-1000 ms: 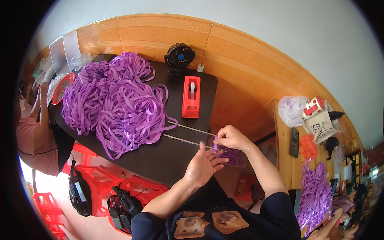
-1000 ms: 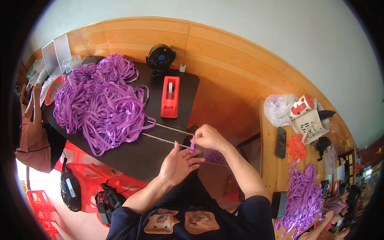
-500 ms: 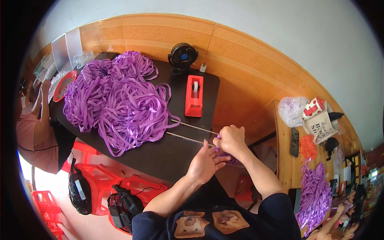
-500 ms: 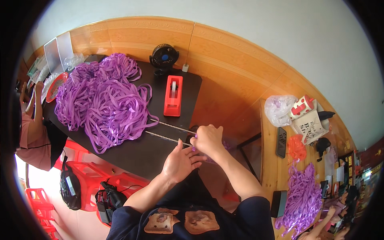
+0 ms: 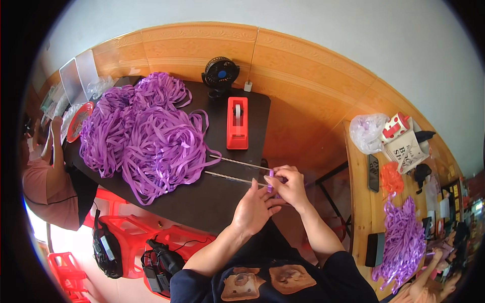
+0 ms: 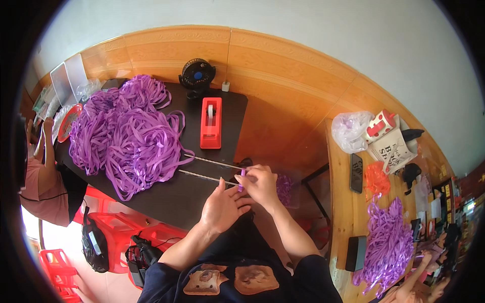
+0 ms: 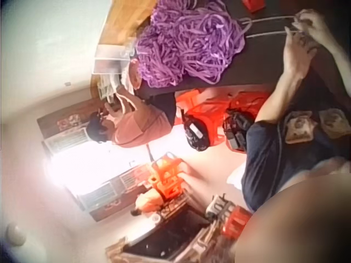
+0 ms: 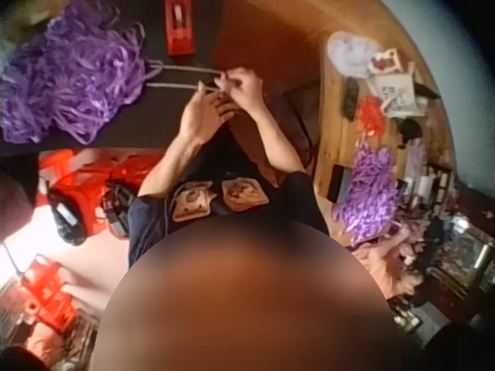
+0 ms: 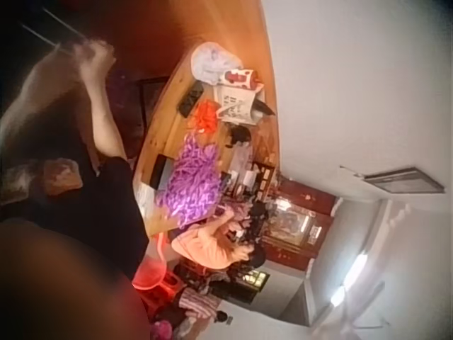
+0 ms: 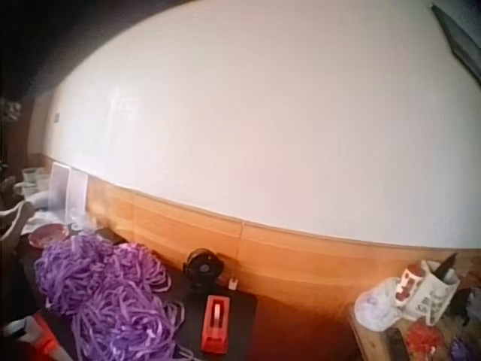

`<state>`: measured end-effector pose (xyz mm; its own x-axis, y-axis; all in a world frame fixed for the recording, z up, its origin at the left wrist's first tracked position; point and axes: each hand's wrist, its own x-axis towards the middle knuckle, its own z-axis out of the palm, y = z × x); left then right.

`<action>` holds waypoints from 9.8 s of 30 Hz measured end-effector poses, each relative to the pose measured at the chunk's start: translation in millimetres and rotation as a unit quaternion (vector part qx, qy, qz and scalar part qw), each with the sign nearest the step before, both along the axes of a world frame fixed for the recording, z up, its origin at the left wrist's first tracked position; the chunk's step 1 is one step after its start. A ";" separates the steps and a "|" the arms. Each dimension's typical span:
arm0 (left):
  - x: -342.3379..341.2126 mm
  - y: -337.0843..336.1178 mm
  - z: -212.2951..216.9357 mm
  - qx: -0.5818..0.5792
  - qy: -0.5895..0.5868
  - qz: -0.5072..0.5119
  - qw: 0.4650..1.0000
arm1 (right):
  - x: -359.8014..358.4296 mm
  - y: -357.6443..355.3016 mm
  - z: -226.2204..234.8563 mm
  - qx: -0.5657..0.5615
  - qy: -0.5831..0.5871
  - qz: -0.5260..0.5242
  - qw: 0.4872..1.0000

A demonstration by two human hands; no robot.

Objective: Using a metal rod jig to tie and form decorative purple ribbon bows.

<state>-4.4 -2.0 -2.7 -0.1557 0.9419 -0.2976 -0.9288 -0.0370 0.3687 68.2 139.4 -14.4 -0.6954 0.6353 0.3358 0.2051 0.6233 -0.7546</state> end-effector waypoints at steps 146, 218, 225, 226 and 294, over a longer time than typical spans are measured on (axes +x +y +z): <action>4.8 -0.5 -0.4 0.022 -0.015 0.014 1.000 | -12.9 17.0 -113.1 -0.652 0.301 0.244 0.652; -216.1 -50.4 255.0 0.104 0.585 0.329 0.734 | 243.3 -82.0 -94.2 -0.369 0.166 -0.113 0.908; -240.0 -28.5 267.1 0.004 0.602 0.347 0.719 | 177.8 -40.9 -97.4 -0.317 0.133 -0.045 0.938; -248.4 -28.2 260.5 -0.003 0.600 0.351 0.719 | 169.1 -36.9 -96.0 -0.300 0.112 -0.037 0.947; -170.5 -40.5 402.9 0.314 0.737 0.335 0.496 | -160.5 -119.3 125.2 0.048 0.140 0.137 0.979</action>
